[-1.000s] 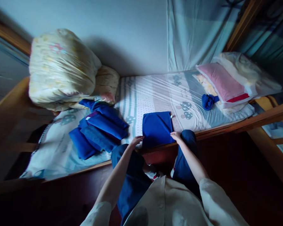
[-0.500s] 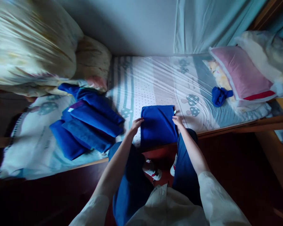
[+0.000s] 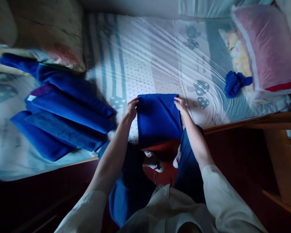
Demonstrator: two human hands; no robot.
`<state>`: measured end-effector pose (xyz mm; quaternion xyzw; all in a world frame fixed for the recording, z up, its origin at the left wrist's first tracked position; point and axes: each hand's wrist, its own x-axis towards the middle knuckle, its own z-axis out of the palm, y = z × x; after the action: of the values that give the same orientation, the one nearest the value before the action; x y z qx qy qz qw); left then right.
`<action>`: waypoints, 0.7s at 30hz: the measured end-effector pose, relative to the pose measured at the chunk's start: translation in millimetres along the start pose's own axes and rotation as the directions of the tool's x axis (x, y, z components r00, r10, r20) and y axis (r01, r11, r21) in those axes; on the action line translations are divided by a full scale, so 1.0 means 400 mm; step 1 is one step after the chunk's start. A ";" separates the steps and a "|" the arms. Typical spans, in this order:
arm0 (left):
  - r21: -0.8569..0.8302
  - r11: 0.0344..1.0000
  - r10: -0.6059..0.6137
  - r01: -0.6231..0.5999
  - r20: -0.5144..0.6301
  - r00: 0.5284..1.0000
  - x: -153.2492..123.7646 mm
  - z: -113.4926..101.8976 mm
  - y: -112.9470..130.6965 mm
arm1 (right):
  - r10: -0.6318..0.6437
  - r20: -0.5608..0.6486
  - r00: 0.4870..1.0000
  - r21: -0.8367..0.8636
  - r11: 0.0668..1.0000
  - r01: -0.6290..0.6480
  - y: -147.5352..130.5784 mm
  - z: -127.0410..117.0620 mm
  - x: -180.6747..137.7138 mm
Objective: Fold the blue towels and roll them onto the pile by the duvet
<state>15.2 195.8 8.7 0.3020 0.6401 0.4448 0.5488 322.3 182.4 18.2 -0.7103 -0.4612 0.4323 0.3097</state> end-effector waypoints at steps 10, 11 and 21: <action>-0.010 1.000 0.010 -0.010 0.039 0.999 0.037 0.010 0.004 | -0.066 -0.061 0.996 -0.004 0.998 0.066 0.021 -0.017 0.027; -0.013 1.000 0.013 -0.012 0.045 0.999 0.042 0.011 0.004 | -0.064 -0.069 0.996 -0.014 0.998 0.063 0.021 -0.016 0.032; 0.233 0.941 0.229 -0.245 0.094 0.969 0.111 0.007 -0.006 | -0.118 -0.089 0.989 -0.187 0.977 0.100 0.054 0.008 0.093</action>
<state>8.5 234.3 -12.6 0.4562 0.6303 0.4155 0.4711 335.4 208.7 -13.5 -0.7297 -0.5211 0.3349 0.2895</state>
